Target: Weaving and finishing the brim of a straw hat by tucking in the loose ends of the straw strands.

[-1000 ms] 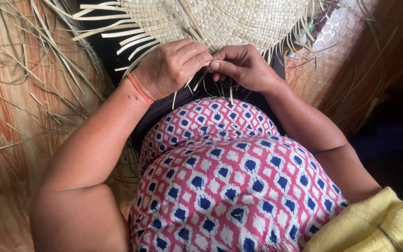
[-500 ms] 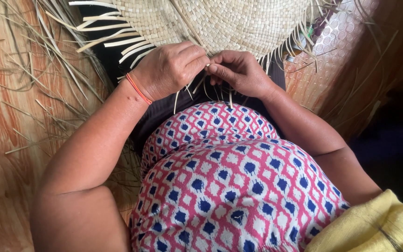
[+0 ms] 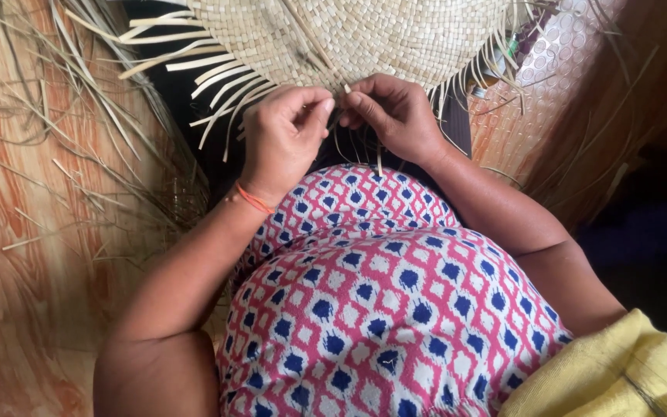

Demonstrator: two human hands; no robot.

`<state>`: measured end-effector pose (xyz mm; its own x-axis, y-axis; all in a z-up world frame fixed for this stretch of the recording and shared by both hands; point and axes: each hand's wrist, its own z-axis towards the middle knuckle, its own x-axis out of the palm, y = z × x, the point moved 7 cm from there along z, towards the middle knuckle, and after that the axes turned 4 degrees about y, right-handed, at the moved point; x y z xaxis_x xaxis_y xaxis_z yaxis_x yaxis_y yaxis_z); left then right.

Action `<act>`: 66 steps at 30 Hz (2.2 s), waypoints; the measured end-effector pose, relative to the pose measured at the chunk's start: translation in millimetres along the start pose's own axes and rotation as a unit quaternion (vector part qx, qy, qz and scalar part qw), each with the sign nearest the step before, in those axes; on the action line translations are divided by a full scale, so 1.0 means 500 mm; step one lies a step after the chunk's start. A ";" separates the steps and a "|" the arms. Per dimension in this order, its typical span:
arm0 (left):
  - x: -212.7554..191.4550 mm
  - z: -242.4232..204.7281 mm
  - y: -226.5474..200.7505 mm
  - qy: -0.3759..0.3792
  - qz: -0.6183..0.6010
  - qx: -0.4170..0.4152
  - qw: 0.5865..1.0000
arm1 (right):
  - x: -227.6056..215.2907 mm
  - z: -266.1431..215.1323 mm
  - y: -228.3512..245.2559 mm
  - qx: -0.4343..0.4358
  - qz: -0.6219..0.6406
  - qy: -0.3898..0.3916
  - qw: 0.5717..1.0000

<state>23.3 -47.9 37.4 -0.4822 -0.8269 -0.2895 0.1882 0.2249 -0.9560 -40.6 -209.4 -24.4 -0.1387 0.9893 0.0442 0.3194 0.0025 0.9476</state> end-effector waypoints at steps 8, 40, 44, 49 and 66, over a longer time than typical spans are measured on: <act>0.035 -0.006 0.030 -0.036 -0.014 -0.011 0.999 | 0.000 -0.005 -0.011 -0.065 -0.004 -0.106 0.992; 0.052 -0.057 -0.007 -0.209 -0.036 -0.054 0.976 | 0.003 -0.025 -0.005 -0.188 -0.120 -0.129 0.966; 0.053 -0.059 0.004 -0.208 -0.031 -0.068 0.975 | 0.002 -0.022 -0.016 -0.189 -0.118 -0.120 0.967; 0.069 -0.057 0.038 -0.206 -0.021 -0.069 0.976 | -0.003 -0.021 -0.028 -0.173 -0.119 -0.128 0.969; 0.083 -0.032 0.011 -0.148 0.165 0.057 0.974 | -0.013 -0.016 -0.039 -0.092 -0.114 -0.154 0.977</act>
<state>-9.4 -72.6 19.2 -0.1156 -0.8357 -0.5368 0.3929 0.4579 -0.7975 -53.3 -217.2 -40.9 0.1108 0.9633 -0.2444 0.1348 0.2291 0.9640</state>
